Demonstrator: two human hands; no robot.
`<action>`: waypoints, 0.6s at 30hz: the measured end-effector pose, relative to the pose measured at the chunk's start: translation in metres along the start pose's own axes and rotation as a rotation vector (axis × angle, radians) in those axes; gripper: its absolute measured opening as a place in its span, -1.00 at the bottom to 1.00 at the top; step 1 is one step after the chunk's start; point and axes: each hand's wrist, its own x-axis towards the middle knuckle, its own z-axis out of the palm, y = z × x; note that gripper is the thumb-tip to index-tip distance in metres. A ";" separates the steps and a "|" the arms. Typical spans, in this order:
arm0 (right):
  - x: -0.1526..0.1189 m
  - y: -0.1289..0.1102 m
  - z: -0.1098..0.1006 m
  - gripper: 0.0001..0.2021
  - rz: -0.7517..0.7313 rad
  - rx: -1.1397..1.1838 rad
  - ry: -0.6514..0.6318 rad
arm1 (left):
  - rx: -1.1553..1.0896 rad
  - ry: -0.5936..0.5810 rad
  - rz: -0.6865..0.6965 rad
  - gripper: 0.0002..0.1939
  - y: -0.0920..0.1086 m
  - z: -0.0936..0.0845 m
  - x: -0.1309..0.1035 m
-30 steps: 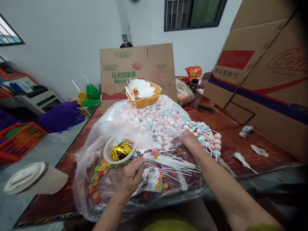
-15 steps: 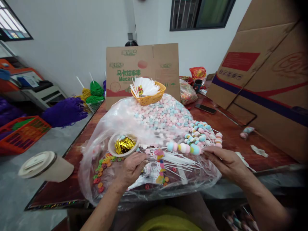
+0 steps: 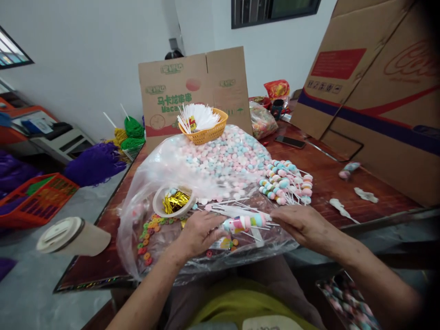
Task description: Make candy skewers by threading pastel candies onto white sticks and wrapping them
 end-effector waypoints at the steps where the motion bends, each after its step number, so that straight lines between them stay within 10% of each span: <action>1: 0.002 -0.002 0.002 -0.80 -0.043 -0.032 -0.041 | 0.017 -0.040 -0.041 -0.59 0.002 0.002 0.002; 12: 0.040 -0.031 0.047 -0.83 -0.331 -0.179 -0.490 | -0.579 -0.313 -0.427 -0.54 0.017 0.045 0.012; 18: 0.042 -0.028 0.042 -0.76 -0.289 -0.095 -0.316 | -0.809 -0.284 -0.594 -0.49 0.015 0.049 0.003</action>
